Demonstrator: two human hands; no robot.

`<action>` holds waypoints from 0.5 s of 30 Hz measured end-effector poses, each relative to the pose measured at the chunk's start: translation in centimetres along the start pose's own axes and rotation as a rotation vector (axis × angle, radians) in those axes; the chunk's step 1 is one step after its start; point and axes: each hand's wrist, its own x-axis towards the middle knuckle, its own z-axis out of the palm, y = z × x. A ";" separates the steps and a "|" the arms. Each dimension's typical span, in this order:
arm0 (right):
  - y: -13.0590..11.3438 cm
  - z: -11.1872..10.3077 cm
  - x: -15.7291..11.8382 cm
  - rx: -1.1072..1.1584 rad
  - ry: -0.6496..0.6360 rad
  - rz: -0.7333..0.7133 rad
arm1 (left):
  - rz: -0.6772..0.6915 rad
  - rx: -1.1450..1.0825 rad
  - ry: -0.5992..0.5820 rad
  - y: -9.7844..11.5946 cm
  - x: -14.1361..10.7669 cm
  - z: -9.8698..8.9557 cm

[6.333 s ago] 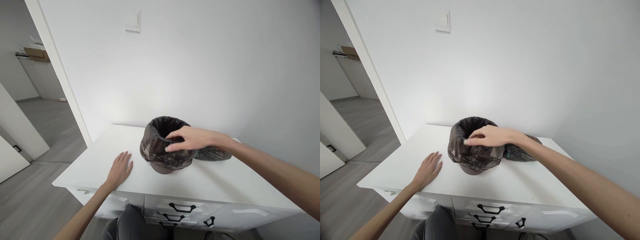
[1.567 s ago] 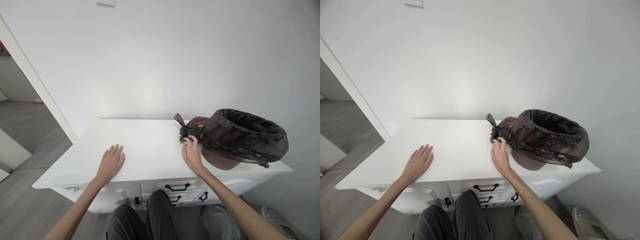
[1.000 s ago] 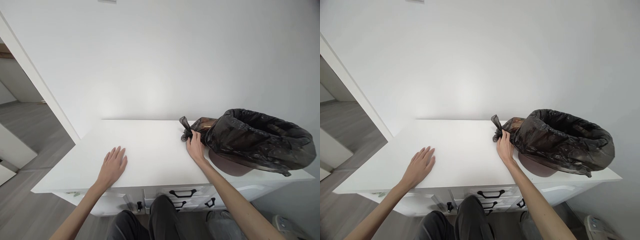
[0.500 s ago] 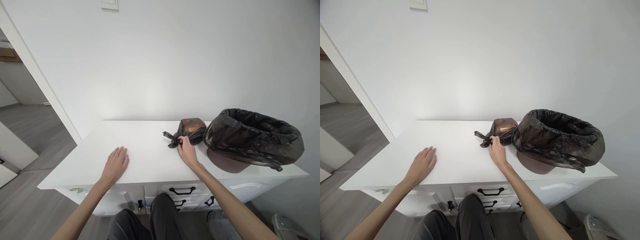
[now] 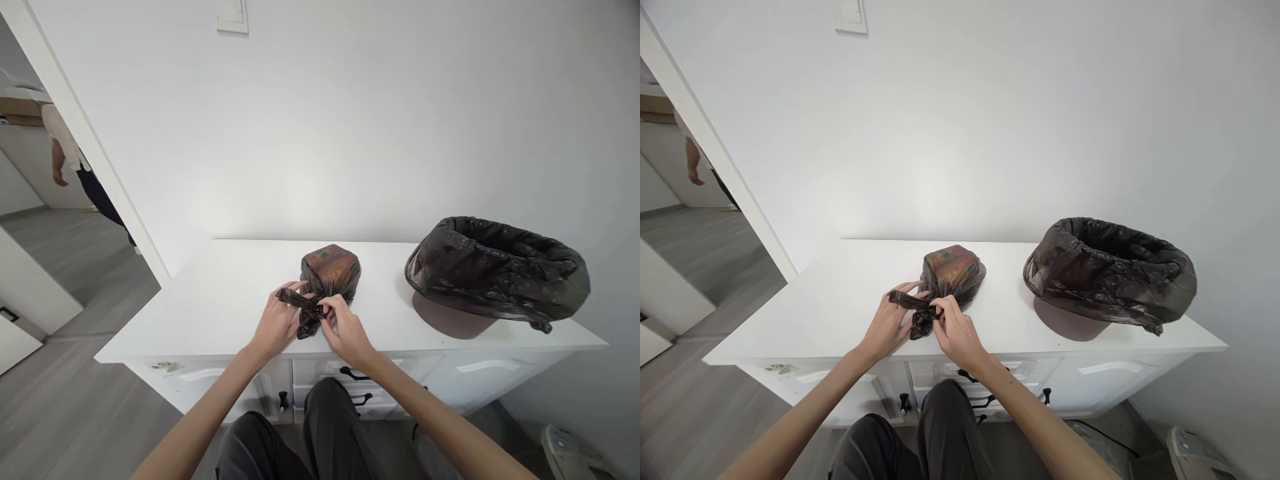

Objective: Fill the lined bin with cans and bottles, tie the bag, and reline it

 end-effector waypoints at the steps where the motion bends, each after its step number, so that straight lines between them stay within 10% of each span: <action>1: -0.4 -0.4 -0.1 -0.002 0.000 -0.006 | 0.010 -0.010 0.001 0.0 0.0 0.3; 15: -0.1 -4.7 -0.2 -0.293 -0.119 0.001 | -0.286 -0.240 0.234 -0.1 -0.8 1.2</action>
